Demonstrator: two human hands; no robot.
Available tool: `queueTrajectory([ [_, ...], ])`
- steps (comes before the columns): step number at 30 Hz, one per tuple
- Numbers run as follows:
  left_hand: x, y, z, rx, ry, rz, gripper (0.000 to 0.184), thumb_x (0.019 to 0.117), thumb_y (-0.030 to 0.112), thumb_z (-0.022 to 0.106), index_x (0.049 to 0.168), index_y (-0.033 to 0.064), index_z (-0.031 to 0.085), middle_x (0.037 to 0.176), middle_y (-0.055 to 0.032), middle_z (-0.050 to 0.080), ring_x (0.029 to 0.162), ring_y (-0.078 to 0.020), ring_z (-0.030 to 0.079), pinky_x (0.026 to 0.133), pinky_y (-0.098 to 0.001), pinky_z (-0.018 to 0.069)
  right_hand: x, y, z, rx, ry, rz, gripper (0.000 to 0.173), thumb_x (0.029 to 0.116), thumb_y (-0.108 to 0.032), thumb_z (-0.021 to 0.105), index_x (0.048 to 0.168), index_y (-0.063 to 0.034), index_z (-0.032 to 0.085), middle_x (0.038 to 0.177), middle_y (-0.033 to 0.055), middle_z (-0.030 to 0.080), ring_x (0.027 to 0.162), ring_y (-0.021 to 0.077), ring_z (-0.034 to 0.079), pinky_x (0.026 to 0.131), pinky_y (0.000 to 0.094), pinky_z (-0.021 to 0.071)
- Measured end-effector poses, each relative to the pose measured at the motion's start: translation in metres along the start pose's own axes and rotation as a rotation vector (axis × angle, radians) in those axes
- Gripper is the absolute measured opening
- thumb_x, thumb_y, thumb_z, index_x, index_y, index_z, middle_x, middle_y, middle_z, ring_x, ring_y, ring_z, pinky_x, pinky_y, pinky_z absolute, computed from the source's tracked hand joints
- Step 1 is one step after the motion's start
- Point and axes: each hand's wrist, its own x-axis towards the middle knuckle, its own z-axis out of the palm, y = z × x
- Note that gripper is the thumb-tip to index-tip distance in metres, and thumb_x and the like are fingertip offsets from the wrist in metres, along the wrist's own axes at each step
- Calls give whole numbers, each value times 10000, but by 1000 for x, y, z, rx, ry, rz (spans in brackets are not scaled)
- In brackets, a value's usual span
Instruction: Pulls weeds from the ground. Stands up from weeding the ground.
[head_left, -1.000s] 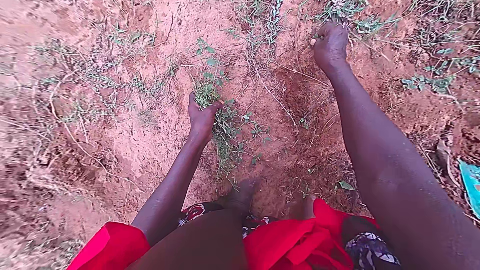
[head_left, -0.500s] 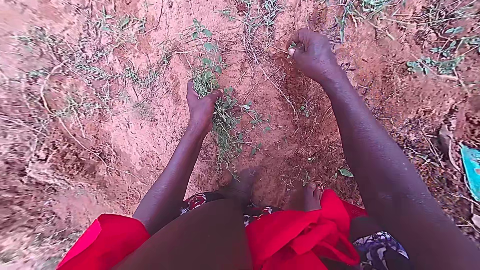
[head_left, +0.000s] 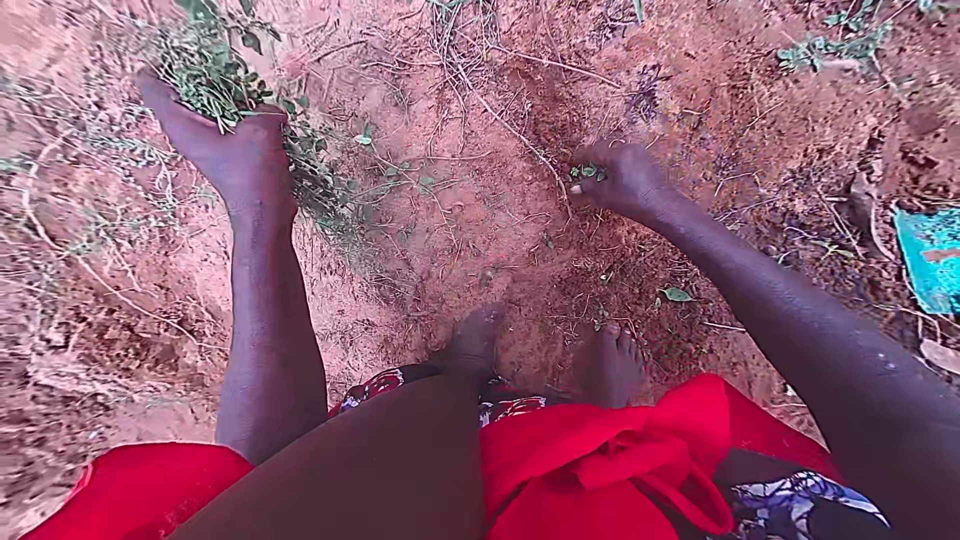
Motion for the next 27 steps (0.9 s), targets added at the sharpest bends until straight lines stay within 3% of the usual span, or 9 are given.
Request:
queueTrajectory([
  [5, -21, 5, 20, -24, -74, -67, 975, 700, -10, 717, 1543, -44, 229, 1468, -159, 480, 1304, -122, 548, 1049, -272, 509, -3, -9, 28, -123, 169, 53, 286, 1017, -186, 600, 1223, -8, 687, 1167, 284, 672, 1062, 492, 668, 874, 665, 518],
  [9, -43, 9, 41, 16, -205, -78, 888, 723, -5, 723, 1507, -25, 307, 1423, -151, 522, 1268, -118, 571, 1044, -285, 509, -3, -16, 23, -126, 122, 29, 283, 1041, -139, 529, 1202, 55, 659, 1180, 300, 659, 1073, 501, 661, 885, 661, 506],
  [14, -60, 15, 56, -13, -303, -32, 823, 726, 19, 728, 1457, -13, 352, 1349, -129, 567, 1210, -107, 606, 1008, -287, 533, 1, 2, -8, 74, 253, 151, 283, 1031, -149, 550, 1203, 44, 665, 1142, 285, 676, 1086, 439, 660, 951, 613, 491],
  [16, -65, 16, 60, -39, -334, -22, 861, 749, 6, 726, 1500, -38, 307, 1403, -155, 535, 1252, -118, 583, 1042, -284, 511, -1, 11, -24, 85, 341, 164, 279, 1033, -138, 559, 1198, 63, 658, 1166, 288, 666, 1110, 416, 651, 986, 570, 483],
  [19, -74, 19, 65, -53, -352, 12, 835, 732, -7, 723, 1470, -48, 334, 1351, -139, 563, 1205, -90, 599, 1011, -259, 518, -9, 16, -34, 70, 433, 186, 242, 991, -91, 573, 1153, 79, 636, 1082, 282, 677, 1012, 395, 668, 908, 543, 498],
  [22, -83, 21, 68, -54, -391, 36, 768, 742, -3, 709, 1432, -43, 375, 1300, -121, 587, 1166, -70, 615, 985, -245, 531, -22, 16, -22, 69, 344, 79, 230, 964, -1, 541, 1160, 72, 636, 1062, 280, 702, 980, 431, 698, 869, 597, 526],
  [25, -87, 17, 71, -72, -411, 39, 777, 745, -14, 717, 1440, -54, 371, 1328, -143, 578, 1195, -93, 606, 1007, -261, 520, -26, 17, 0, 89, 230, -49, 254, 999, -7, 517, 1172, 57, 692, 1141, 286, 696, 1090, 452, 668, 981, 605, 489],
  [27, -87, 16, 72, -76, -410, 36, 767, 742, -21, 719, 1427, -48, 374, 1309, -138, 586, 1178, -92, 618, 997, -262, 530, -25, 17, 11, 72, 228, -82, 222, 986, -30, 594, 1157, 59, 703, 1188, 295, 675, 1130, 458, 648, 1010, 585, 477],
])
